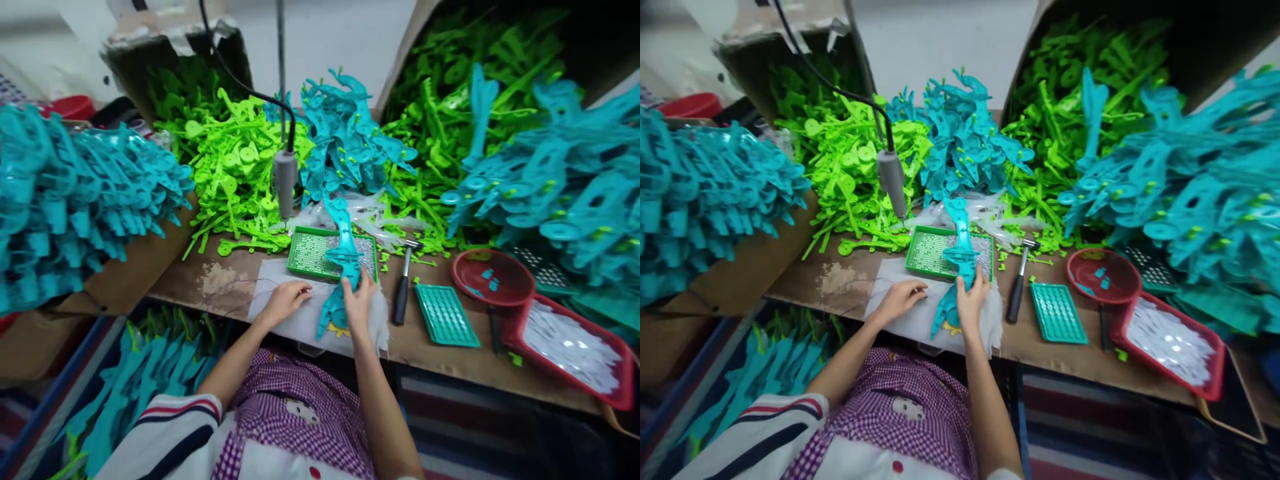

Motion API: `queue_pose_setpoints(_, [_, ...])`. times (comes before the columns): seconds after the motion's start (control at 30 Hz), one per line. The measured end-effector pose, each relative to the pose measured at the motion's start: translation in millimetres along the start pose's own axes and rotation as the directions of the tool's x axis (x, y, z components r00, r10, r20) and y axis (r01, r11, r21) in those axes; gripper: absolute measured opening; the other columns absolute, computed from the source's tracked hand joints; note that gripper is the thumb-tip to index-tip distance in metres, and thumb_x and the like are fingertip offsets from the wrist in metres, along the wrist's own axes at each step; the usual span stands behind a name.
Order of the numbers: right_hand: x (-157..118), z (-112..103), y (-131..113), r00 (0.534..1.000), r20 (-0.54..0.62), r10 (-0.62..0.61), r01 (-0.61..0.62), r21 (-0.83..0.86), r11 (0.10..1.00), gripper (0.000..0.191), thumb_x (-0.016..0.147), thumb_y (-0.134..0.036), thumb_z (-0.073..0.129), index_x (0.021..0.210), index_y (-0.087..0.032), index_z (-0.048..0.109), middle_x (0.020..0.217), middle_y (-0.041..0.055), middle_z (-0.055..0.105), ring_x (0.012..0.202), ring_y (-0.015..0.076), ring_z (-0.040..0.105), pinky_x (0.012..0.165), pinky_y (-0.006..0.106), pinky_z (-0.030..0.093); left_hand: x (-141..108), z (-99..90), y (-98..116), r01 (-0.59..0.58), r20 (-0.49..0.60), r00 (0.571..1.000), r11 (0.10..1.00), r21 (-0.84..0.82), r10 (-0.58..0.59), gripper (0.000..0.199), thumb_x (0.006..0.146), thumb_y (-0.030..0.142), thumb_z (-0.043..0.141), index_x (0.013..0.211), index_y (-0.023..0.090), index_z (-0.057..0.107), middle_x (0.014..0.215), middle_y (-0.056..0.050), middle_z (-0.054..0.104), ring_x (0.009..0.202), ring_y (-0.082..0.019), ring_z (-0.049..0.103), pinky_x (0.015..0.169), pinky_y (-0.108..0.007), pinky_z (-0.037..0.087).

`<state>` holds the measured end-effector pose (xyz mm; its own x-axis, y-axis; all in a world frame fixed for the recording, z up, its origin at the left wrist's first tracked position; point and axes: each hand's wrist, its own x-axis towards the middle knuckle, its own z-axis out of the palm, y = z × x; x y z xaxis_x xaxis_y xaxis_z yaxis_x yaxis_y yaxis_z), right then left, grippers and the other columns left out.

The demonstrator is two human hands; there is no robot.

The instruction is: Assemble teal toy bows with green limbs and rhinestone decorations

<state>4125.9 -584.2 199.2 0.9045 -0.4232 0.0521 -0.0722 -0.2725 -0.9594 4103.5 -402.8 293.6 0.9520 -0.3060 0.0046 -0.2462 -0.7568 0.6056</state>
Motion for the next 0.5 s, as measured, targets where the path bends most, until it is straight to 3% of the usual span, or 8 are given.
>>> queue_pose_setpoints(0.13, [-4.9, -18.8, -6.2, 0.998, -0.027, -0.053, 0.052, -0.046, 0.998, 0.068, 0.084, -0.061, 0.05, 0.137, -0.019, 0.048, 0.134, 0.0183, 0.044, 0.127, 0.0306, 0.048, 0.102, 0.05, 0.045, -4.0, -1.4, 5.4, 0.033, -0.072, 0.996, 0.984, -0.176, -0.046, 0.026, 0.088, 0.027, 0.06, 0.113, 0.021, 0.063, 0.089, 0.0, 0.074, 0.072, -0.014, 0.067, 0.073, -0.026, 0.051])
queue_pose_setpoints(0.23, [-30.2, -40.9, -25.0, 0.984, -0.099, -0.149, 0.144, -0.054, 0.988, 0.054, 0.087, -0.057, 0.051, 0.123, -0.018, 0.06, 0.125, 0.0173, 0.052, 0.119, 0.0296, 0.054, 0.102, 0.05, 0.045, -5.2, -3.7, 11.5, 0.04, -0.099, 0.993, 0.962, -0.269, -0.069, 0.026, 0.085, 0.03, 0.064, 0.109, 0.02, 0.06, 0.083, 0.0, 0.073, 0.065, -0.013, 0.065, 0.068, -0.025, 0.049])
queue_pose_setpoints(0.3, [-53.3, -46.3, -40.8, 0.982, 0.02, -0.187, 0.186, 0.039, 0.982, 0.041, 0.091, -0.052, 0.05, 0.11, -0.019, 0.065, 0.11, 0.0132, 0.063, 0.097, 0.0239, 0.063, 0.092, 0.044, 0.052, -5.7, -1.8, 15.8, 0.049, -0.085, 0.993, 0.928, -0.369, -0.086, 0.028, 0.083, 0.034, 0.066, 0.105, 0.019, 0.058, 0.08, -0.001, 0.072, 0.068, -0.014, 0.066, 0.065, -0.025, 0.049])
queue_pose_setpoints(0.37, [-71.8, -41.2, -53.8, 0.953, 0.244, -0.18, 0.137, 0.185, 0.973, 0.036, 0.09, -0.05, 0.054, 0.108, -0.021, 0.066, 0.099, 0.0091, 0.069, 0.079, 0.0197, 0.065, 0.078, 0.038, 0.056, -5.8, 3.5, 20.8, 0.063, -0.046, 0.994, 0.875, -0.48, -0.097, 0.031, 0.082, 0.038, 0.066, 0.104, 0.019, 0.056, 0.078, -0.002, 0.071, 0.072, -0.016, 0.068, 0.065, -0.025, 0.05])
queue_pose_setpoints(0.4, [-77.2, -36.5, -57.9, 0.94, 0.301, -0.161, 0.087, 0.245, 0.965, 0.036, 0.089, -0.05, 0.056, 0.108, -0.021, 0.066, 0.096, 0.008, 0.071, 0.074, 0.0187, 0.066, 0.074, 0.036, 0.057, -5.9, 6.6, 23.4, 0.068, -0.026, 0.995, 0.851, -0.521, -0.095, 0.032, 0.082, 0.04, 0.065, 0.104, 0.018, 0.056, 0.078, -0.003, 0.071, 0.073, -0.016, 0.069, 0.065, -0.026, 0.051])
queue_pose_setpoints(0.5, [-77.4, -27.7, -58.2, 0.943, 0.324, -0.072, -0.058, 0.376, 0.925, 0.036, 0.087, -0.052, 0.057, 0.101, -0.021, 0.066, 0.085, 0.0052, 0.072, 0.066, 0.0173, 0.065, 0.066, 0.033, 0.057, -7.3, 13.2, 29.0, 0.057, 0.002, 0.998, 0.834, -0.549, -0.067, 0.035, 0.085, 0.045, 0.06, 0.107, 0.017, 0.059, 0.083, -0.005, 0.072, 0.076, -0.017, 0.069, 0.067, -0.027, 0.054])
